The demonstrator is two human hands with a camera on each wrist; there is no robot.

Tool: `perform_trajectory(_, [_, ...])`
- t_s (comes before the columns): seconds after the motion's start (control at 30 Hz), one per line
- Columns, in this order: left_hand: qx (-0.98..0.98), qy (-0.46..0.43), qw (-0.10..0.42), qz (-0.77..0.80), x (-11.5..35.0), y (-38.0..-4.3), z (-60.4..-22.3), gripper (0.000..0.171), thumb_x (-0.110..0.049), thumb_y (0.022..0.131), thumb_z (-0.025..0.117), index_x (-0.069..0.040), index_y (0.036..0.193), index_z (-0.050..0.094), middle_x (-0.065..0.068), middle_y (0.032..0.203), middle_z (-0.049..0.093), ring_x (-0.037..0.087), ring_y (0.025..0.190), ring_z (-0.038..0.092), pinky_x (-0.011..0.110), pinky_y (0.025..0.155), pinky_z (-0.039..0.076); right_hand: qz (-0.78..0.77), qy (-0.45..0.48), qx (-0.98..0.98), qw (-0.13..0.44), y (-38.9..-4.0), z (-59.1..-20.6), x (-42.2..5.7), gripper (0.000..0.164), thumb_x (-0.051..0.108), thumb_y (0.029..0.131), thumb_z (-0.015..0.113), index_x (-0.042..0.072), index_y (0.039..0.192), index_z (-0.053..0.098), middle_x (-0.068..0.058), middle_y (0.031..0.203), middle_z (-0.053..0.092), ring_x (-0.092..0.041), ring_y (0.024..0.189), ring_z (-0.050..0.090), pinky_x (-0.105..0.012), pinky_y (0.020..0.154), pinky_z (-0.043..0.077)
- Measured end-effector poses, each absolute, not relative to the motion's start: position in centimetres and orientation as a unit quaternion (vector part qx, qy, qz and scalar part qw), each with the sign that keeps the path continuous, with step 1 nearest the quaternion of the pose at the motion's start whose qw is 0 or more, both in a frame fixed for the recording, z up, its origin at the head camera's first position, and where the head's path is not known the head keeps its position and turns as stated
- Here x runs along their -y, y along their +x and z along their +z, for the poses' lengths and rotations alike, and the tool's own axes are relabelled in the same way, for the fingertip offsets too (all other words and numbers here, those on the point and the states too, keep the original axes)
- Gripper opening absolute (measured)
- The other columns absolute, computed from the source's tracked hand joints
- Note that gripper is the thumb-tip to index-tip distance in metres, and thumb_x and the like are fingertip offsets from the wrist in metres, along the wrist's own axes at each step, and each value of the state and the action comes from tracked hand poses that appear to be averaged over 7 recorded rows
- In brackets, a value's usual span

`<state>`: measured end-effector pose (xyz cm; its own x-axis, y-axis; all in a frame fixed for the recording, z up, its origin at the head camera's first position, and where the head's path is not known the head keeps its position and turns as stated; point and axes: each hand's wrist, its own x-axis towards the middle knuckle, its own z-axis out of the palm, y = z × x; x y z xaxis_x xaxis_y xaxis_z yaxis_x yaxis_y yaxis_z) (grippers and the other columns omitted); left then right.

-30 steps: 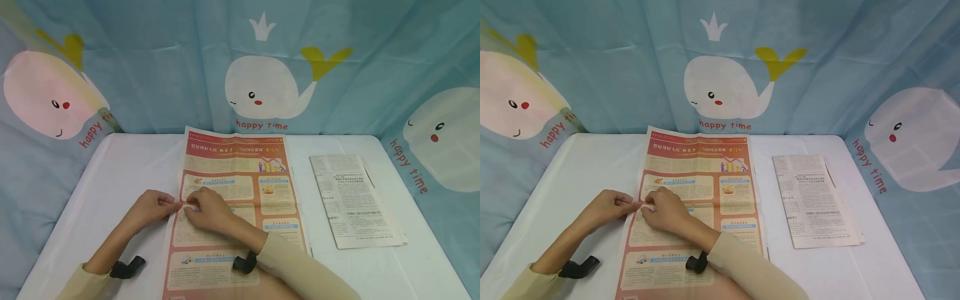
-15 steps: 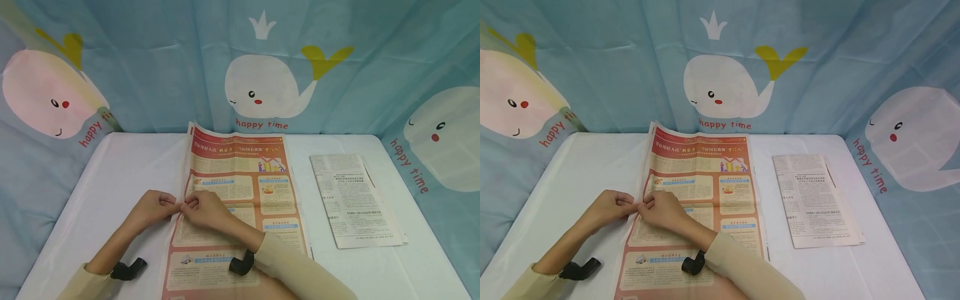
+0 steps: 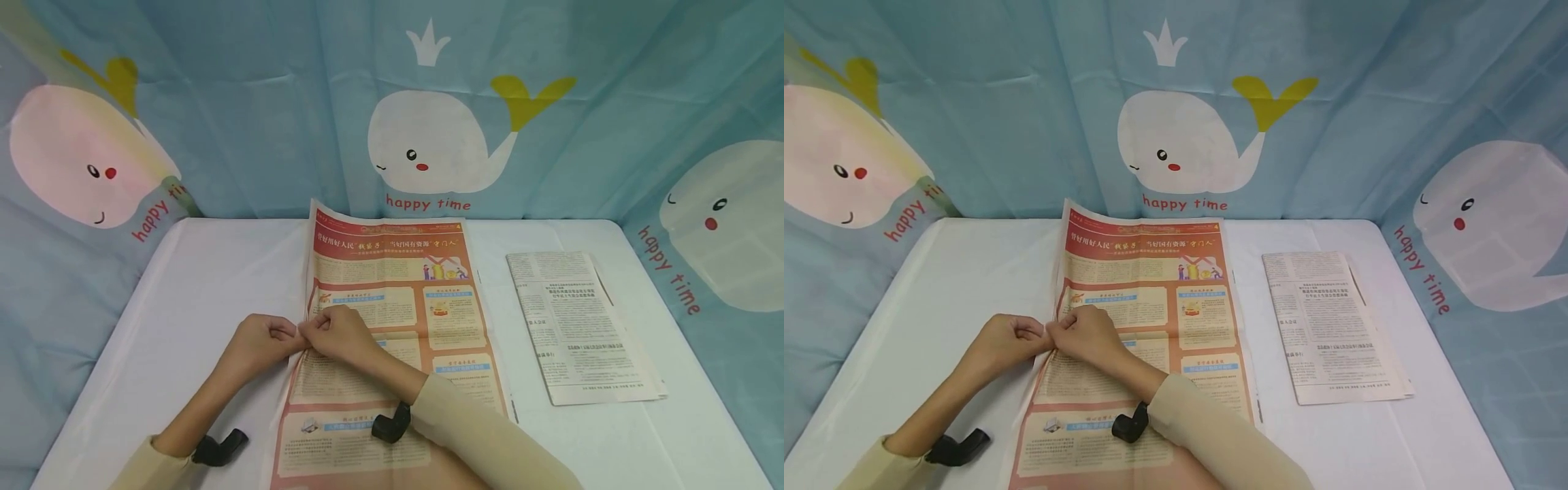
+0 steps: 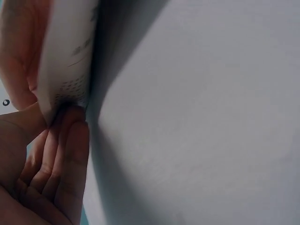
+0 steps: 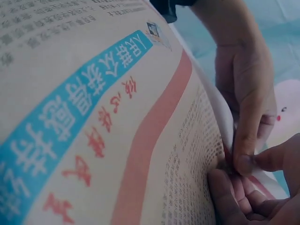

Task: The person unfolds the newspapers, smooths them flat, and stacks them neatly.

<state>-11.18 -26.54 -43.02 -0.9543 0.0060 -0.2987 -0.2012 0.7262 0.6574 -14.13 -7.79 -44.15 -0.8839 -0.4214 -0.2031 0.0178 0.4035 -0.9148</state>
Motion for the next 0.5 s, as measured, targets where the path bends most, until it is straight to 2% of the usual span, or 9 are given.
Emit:
perform_trajectory(0.07, [-0.92,-0.054,0.138,0.364,26.52,-11.02,-43.0,0.03,-0.038,0.087,0.086,-0.009,0.084,0.081,-0.003,0.066,0.073,0.01,0.069,0.063,0.024,0.063,0.049,-0.535,-0.123,-0.809,0.209,-14.1,-44.08,7.77,0.022,0.027,0.097,0.069,0.009,0.086,0.076,0.01,0.059,0.059,-0.002,0.055,0.051,-0.017,0.051,0.04])
perform_trajectory(0.23, [-0.912,-0.037,0.155,0.378,26.74,-10.63,-42.72,0.034,-0.041,0.09,0.085,-0.008,0.098,0.083,-0.001,0.08,0.082,0.009,0.079,0.074,0.022,0.071,0.054,-0.543,-0.122,-0.803,0.214,-14.13,-44.11,7.75,0.016,0.018,0.092,0.064,0.009,0.083,0.073,0.01,0.056,0.055,-0.002,0.051,0.048,-0.017,0.048,0.038])
perform_trajectory(0.37, [-0.89,-0.016,0.184,0.416,27.07,-10.45,-42.52,0.035,-0.035,0.096,0.08,-0.002,0.11,0.081,0.005,0.093,0.084,0.011,0.088,0.079,0.02,0.075,0.057,-0.543,-0.121,-0.805,0.207,-14.29,-44.34,7.84,0.012,0.015,0.09,0.069,0.009,0.079,0.069,0.011,0.053,0.052,-0.002,0.048,0.046,-0.017,0.047,0.035])
perform_trajectory(0.5, [-0.879,-0.019,0.194,0.435,27.28,-10.44,-42.46,0.035,-0.03,0.099,0.076,0.002,0.114,0.079,0.008,0.097,0.084,0.012,0.09,0.079,0.02,0.074,0.057,-0.538,-0.121,-0.809,0.206,-14.28,-44.41,7.98,0.012,0.014,0.087,0.077,0.009,0.081,0.067,0.01,0.054,0.056,-0.001,0.049,0.05,-0.017,0.048,0.039])
